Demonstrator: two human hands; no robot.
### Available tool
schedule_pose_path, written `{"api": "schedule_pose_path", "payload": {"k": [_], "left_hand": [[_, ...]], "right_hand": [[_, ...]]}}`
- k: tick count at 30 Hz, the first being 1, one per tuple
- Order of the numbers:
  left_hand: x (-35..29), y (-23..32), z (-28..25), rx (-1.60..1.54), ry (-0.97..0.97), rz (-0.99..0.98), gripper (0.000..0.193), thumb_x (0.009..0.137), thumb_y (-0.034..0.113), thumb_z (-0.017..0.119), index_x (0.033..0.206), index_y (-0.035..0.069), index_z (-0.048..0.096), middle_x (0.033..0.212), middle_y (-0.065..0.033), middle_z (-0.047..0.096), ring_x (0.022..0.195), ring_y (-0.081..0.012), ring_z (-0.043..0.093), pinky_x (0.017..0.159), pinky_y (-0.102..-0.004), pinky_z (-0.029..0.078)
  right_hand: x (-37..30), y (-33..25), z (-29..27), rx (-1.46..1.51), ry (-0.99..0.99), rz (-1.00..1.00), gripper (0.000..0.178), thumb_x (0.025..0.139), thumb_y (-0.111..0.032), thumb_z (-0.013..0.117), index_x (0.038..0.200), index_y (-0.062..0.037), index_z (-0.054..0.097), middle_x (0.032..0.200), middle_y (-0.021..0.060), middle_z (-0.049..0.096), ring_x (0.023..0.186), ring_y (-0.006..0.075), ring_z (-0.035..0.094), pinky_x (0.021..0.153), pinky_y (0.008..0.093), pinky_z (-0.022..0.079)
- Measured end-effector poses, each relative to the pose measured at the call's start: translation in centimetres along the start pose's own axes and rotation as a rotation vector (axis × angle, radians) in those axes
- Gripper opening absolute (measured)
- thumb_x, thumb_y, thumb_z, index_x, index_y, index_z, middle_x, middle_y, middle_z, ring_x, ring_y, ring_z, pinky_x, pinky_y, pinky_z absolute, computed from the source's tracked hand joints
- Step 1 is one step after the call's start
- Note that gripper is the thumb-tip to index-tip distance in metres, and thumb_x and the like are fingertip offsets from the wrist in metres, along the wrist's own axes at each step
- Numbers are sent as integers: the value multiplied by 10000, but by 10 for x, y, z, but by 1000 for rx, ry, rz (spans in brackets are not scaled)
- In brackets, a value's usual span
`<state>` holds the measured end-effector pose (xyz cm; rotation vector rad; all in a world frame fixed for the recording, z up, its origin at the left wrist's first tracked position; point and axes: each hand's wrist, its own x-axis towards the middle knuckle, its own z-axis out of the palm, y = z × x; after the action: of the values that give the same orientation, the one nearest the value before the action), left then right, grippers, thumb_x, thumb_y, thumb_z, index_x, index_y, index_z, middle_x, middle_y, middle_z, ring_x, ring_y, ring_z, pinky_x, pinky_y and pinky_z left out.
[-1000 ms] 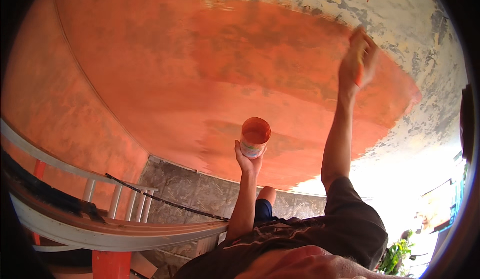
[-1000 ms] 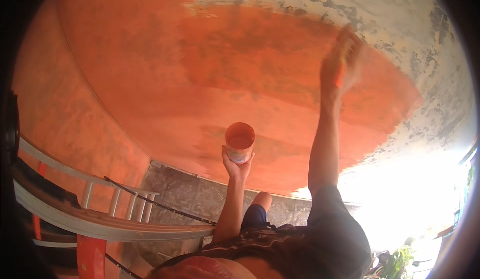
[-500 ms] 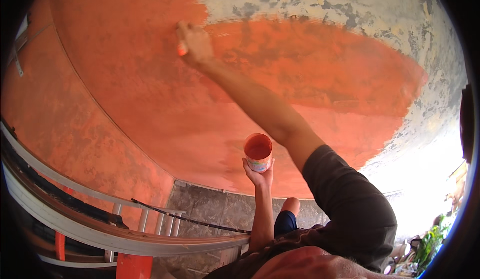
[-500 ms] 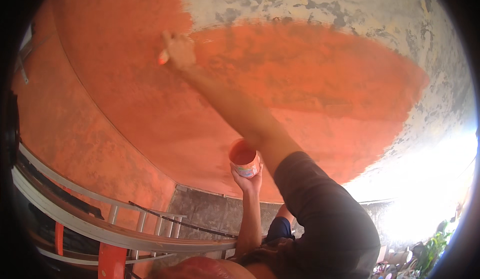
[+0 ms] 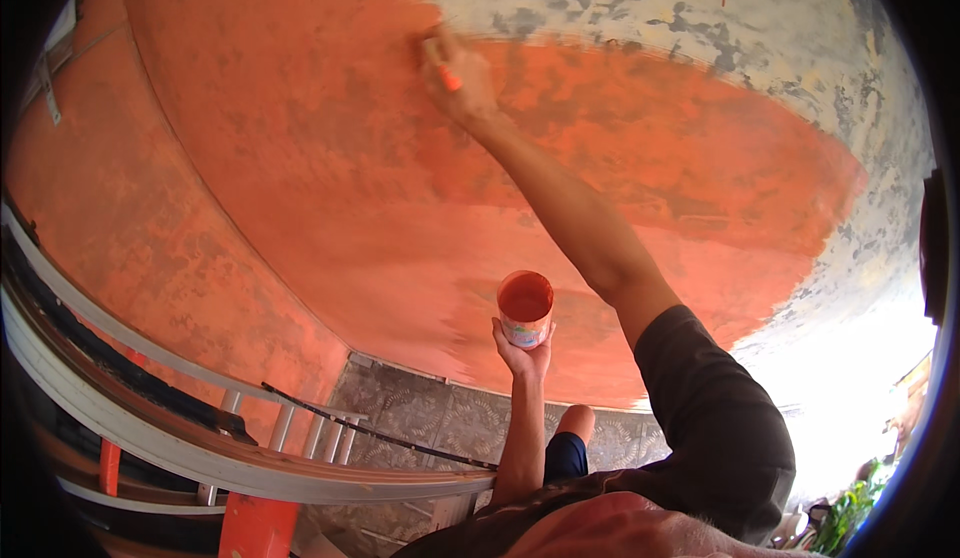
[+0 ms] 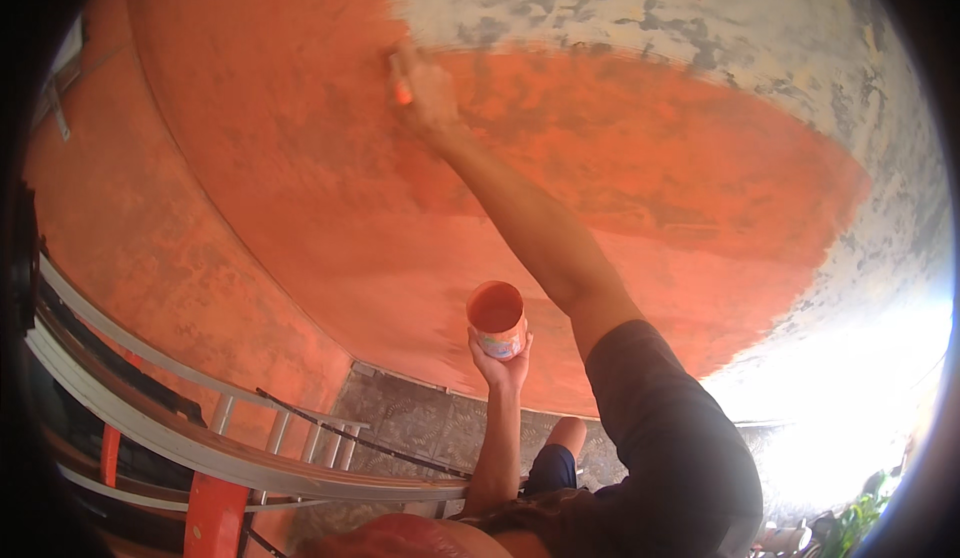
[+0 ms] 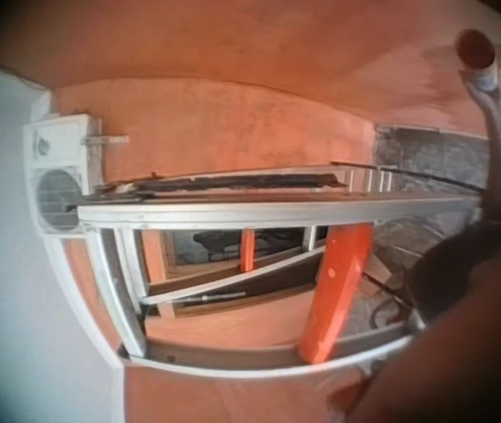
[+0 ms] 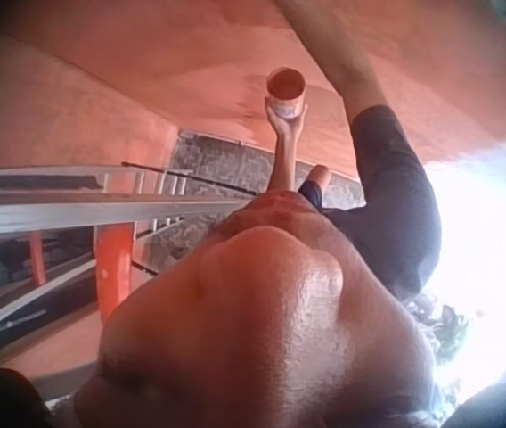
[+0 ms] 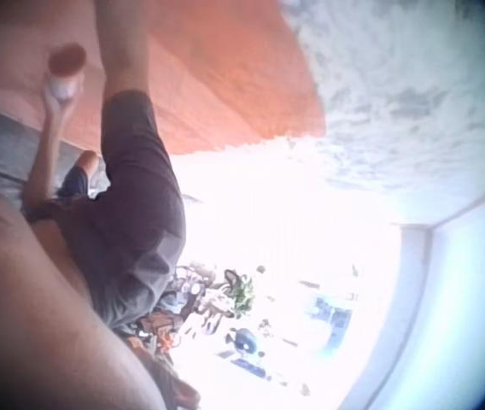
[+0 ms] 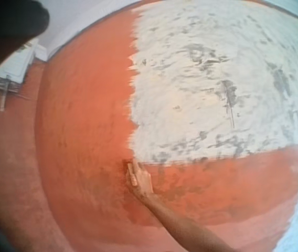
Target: The person stands on a ladder and paints a ceiling with orange paint using a brush. They repeatedly dip the brush into a small container held in the other hand and apply paint to the surface above.
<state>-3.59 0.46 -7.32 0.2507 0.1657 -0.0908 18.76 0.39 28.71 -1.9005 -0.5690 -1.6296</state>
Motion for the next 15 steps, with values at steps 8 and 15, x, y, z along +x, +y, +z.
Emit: {"api": "schedule_pose_path", "payload": {"k": [8,15], "left_hand": [[1,10,-5,-60,-54,38,620,963,605,514,1382,148,494,1380,-84,549,1239,-282,542,960,-533,474],[4,13,-8,-43,5,82,655,957,621,508,1405,143,478,1395,-85,543,1245,-295,541,956,-535,468]], "right_hand": [[-6,-44,-20,271,-133,22,267,893,-65,607,1157,-57,573,959,182,653,835,364,668,685,460,544],[0,-47,-18,320,-127,82,295,891,-75,624,1182,-84,579,934,152,682,830,340,686,708,423,551]]}}
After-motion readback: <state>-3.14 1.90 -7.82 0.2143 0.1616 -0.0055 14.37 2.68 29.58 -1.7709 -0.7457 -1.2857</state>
